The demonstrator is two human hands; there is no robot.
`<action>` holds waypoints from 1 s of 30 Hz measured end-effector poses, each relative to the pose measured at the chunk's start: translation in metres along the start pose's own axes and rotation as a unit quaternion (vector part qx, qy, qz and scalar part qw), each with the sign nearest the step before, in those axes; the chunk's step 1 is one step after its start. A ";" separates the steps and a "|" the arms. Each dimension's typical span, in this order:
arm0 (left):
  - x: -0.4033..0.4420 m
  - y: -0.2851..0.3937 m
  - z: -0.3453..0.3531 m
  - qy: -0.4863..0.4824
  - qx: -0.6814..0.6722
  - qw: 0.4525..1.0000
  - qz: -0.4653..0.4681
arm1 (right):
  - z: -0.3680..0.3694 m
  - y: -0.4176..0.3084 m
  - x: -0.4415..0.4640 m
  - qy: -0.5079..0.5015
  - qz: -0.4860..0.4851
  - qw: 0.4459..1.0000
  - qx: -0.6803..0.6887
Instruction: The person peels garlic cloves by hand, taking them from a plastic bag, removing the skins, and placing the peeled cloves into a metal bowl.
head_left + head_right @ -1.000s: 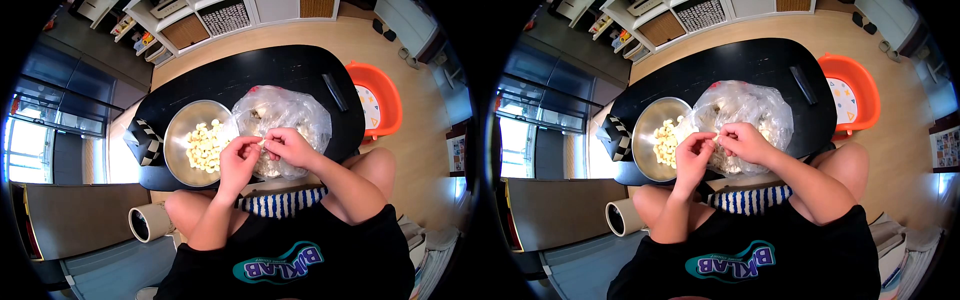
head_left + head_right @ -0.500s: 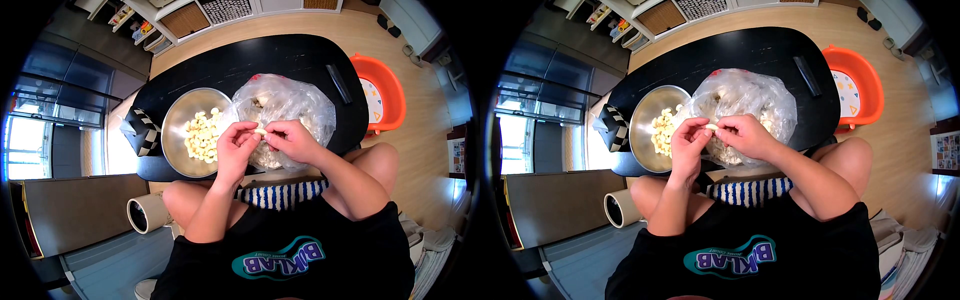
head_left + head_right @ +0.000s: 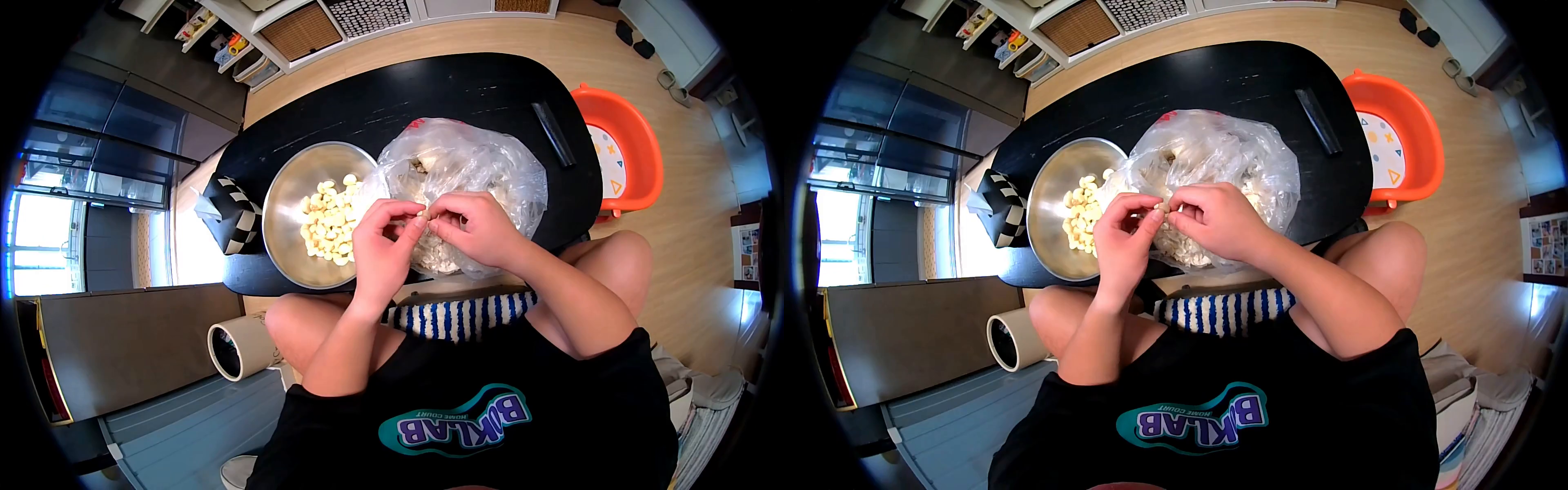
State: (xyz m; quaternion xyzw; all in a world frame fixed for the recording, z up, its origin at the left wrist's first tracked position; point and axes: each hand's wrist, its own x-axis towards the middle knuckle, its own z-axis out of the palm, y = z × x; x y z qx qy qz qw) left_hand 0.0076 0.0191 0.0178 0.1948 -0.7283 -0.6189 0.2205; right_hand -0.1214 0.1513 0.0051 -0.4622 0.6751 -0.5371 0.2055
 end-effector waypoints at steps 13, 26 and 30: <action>-0.002 0.009 0.007 0.017 0.210 0.966 0.147 | -0.001 0.000 -0.001 0.019 -0.075 0.992 -0.101; -0.005 0.008 0.008 0.006 0.229 0.966 0.122 | -0.001 0.004 -0.002 -0.001 -0.114 0.985 -0.131; -0.005 0.009 0.008 0.007 0.228 0.966 0.123 | -0.001 0.006 -0.002 -0.001 -0.106 0.986 -0.132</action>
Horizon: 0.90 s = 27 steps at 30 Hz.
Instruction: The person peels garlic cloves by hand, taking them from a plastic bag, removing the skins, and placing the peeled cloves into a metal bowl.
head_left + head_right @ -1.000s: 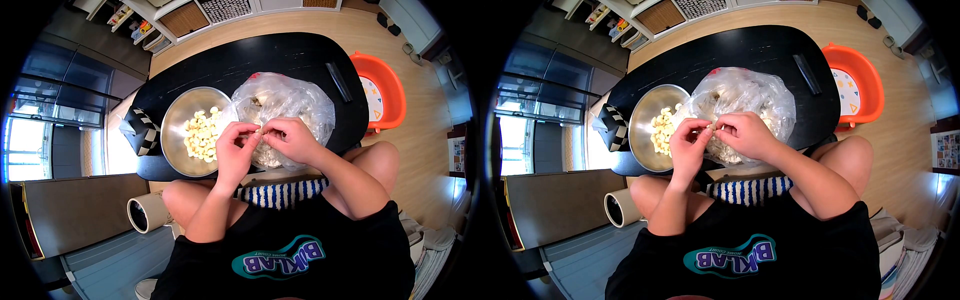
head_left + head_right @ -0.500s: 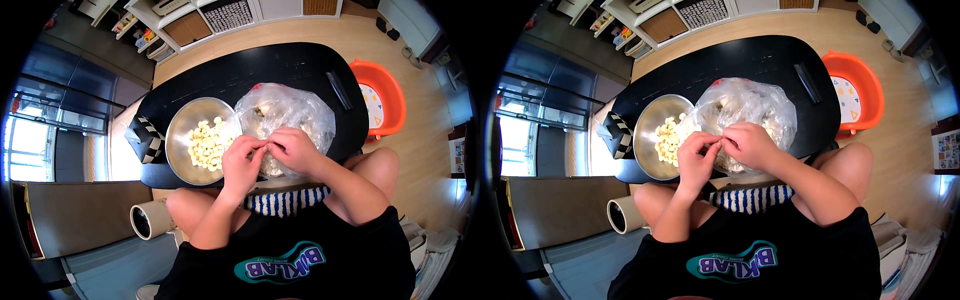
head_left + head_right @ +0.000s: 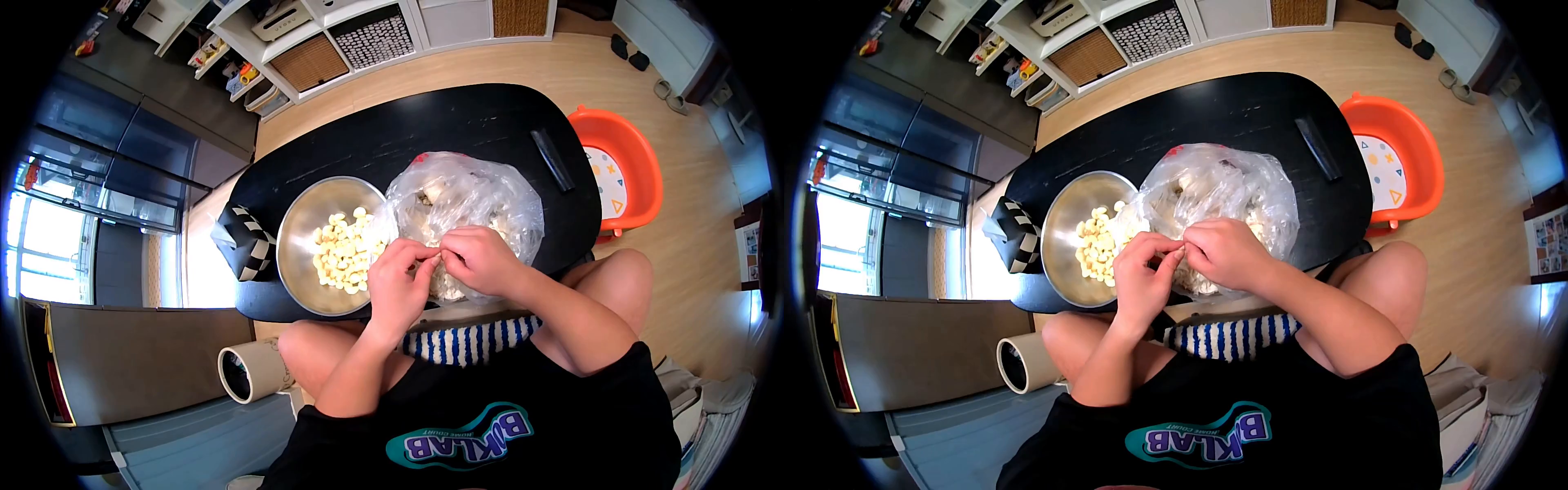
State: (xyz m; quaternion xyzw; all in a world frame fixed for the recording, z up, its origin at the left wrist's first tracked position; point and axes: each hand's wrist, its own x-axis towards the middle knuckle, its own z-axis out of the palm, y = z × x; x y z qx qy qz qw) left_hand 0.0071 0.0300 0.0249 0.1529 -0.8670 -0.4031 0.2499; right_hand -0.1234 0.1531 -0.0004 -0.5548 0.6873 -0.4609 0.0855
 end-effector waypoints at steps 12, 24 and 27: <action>0.001 0.003 -0.001 0.002 0.002 1.000 -0.002 | -0.005 -0.002 0.003 -0.002 -0.048 0.998 -0.046; 0.000 0.002 0.001 -0.004 0.009 1.000 -0.006 | -0.002 0.002 0.000 0.009 -0.033 0.998 -0.043; 0.000 0.003 0.002 0.000 0.008 1.000 -0.005 | -0.005 -0.001 0.002 0.008 -0.037 0.998 -0.052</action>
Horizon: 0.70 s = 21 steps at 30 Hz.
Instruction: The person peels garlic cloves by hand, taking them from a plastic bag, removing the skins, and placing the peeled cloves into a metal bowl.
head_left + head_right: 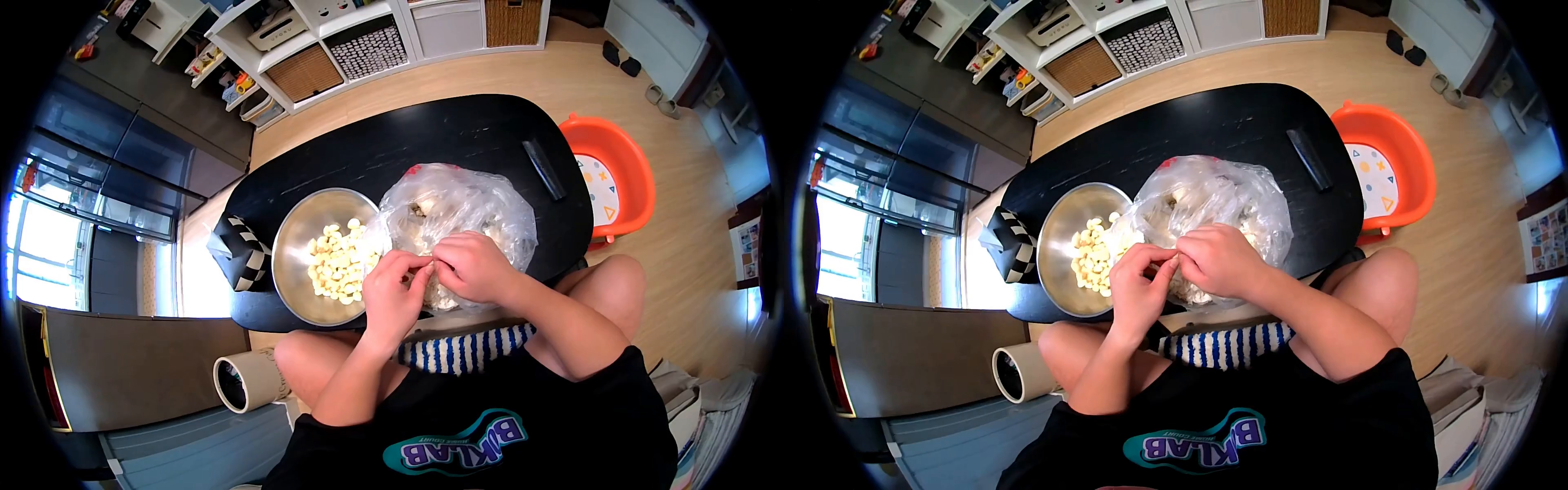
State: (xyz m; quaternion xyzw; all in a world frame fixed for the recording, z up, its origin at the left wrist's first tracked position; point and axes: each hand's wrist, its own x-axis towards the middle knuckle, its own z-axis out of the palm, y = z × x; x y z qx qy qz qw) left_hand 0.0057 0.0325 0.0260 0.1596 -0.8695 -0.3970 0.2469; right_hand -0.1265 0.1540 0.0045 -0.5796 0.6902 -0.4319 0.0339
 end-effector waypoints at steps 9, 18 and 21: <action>0.000 -0.001 -0.002 0.008 0.005 1.000 -0.009 | 0.000 -0.002 0.001 0.014 0.008 1.000 0.002; -0.001 -0.004 -0.003 -0.006 0.019 0.999 -0.036 | 0.000 0.001 0.002 -0.017 -0.008 1.000 0.008; -0.002 -0.007 -0.002 -0.008 0.022 0.999 -0.041 | 0.000 -0.001 0.002 -0.024 -0.003 1.000 0.009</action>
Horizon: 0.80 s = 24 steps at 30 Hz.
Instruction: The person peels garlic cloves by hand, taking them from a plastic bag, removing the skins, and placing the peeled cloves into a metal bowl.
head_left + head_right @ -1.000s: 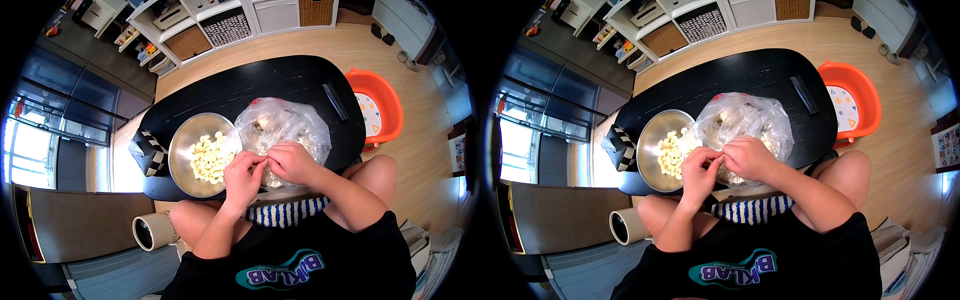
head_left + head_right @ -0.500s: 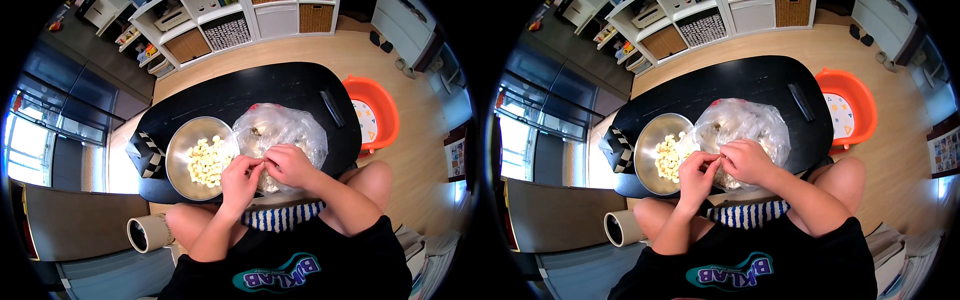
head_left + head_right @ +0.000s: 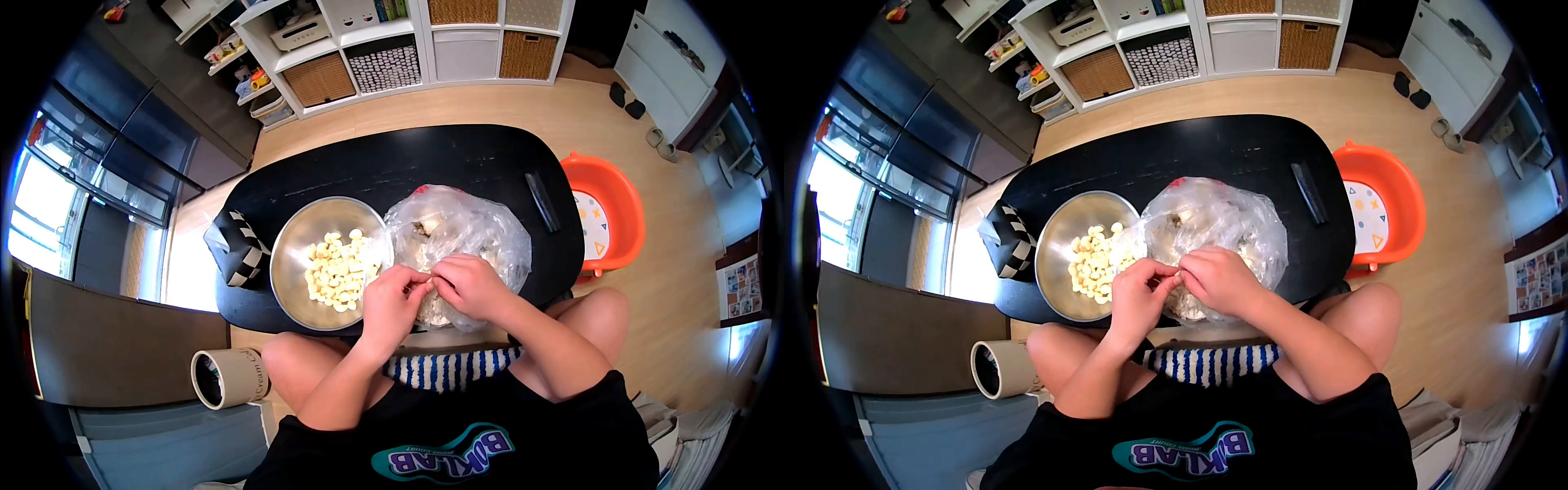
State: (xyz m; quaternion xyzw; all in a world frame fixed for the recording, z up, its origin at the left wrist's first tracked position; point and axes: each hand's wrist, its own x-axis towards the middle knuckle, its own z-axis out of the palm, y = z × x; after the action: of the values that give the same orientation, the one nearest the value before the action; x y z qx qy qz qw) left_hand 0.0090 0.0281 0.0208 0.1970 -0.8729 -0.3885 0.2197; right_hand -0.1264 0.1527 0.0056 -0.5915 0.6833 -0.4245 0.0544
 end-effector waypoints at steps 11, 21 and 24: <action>-0.001 -0.002 -0.001 -0.008 0.025 1.000 0.003 | 0.003 0.000 0.000 -0.006 -0.001 1.000 -0.019; -0.002 -0.002 -0.001 0.013 0.022 0.999 0.032 | 0.006 -0.005 0.001 0.013 0.002 0.999 -0.030; -0.004 -0.009 0.003 0.011 0.021 0.999 0.037 | 0.010 -0.006 0.000 0.034 0.003 0.999 -0.038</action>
State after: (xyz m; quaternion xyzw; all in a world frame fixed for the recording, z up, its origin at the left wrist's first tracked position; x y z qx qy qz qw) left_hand 0.0120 0.0266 0.0112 0.1738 -0.8848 -0.3599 0.2395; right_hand -0.1155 0.1480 0.0029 -0.5765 0.7021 -0.4177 0.0102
